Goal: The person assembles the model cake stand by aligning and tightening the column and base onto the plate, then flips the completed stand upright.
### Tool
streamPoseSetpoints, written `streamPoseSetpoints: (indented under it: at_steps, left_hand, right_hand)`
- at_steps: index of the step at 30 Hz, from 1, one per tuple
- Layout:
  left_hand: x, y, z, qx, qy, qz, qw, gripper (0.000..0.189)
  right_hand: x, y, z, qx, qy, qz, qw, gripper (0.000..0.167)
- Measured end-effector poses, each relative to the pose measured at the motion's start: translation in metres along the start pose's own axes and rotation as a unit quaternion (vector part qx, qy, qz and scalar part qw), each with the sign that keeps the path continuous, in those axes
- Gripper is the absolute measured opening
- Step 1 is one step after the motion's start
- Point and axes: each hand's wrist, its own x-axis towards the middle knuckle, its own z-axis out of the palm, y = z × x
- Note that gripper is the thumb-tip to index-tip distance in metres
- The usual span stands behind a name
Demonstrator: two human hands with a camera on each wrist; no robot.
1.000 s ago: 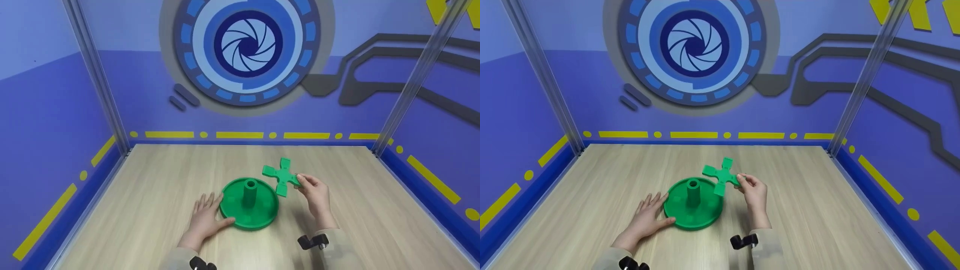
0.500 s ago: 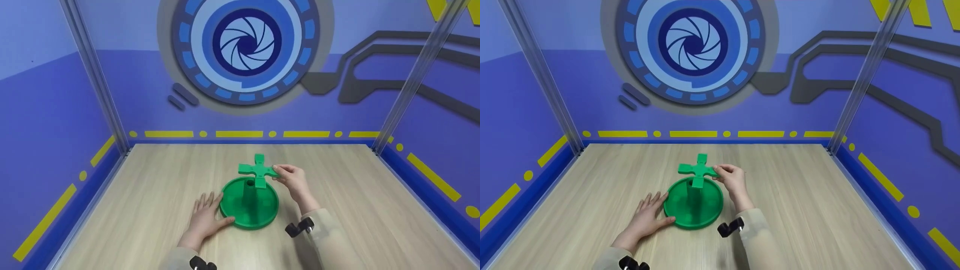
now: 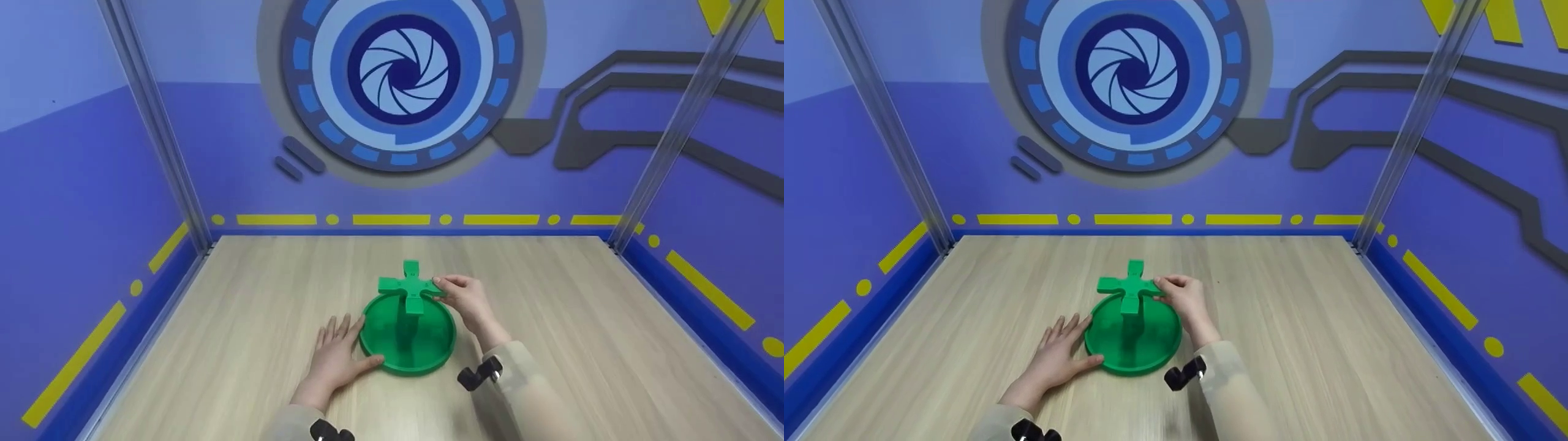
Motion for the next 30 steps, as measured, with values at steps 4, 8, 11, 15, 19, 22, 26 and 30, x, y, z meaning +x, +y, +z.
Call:
streamPoseSetpoints:
  at_steps: [4,8,11,15,19,22,26,30]
  left_hand:
    - [-0.001,0.0,0.0,0.0,0.002,0.001,1.0,0.105]
    - [-0.001,0.0,0.001,0.002,0.003,-0.002,1.0,0.105]
    - [-0.002,0.0,0.001,0.003,0.004,-0.001,1.0,0.105]
    - [-0.002,0.001,0.001,-0.003,0.003,-0.002,1.0,0.105]
    - [-0.002,0.001,0.001,-0.004,0.001,-0.001,1.0,0.104]
    - [-0.002,0.002,0.0,0.0,0.004,0.003,1.0,0.103]
    - [-0.001,0.001,-0.001,-0.003,0.003,0.002,1.0,0.103]
    - [-0.002,0.0,0.0,-0.005,0.002,-0.001,1.0,0.104]
  right_hand:
    - [-0.001,0.003,0.001,-0.004,-0.003,-0.004,1.0,0.02]
    - [-0.001,0.007,0.001,-0.006,-0.002,0.003,1.0,0.019]
    - [-0.001,0.008,0.002,-0.007,0.001,0.007,1.0,0.019]
    - [-0.001,0.01,0.003,-0.011,0.002,0.009,0.9999,0.019]
    - [-0.003,0.011,0.004,-0.011,0.004,0.015,0.9998,0.017]
    - [-0.004,0.011,0.005,-0.009,0.003,0.016,0.9998,0.016]
    - [-0.005,0.01,0.005,-0.005,-0.007,0.018,0.9998,0.016]
    - [-0.006,0.009,0.004,-0.006,-0.022,0.023,0.9995,0.018]
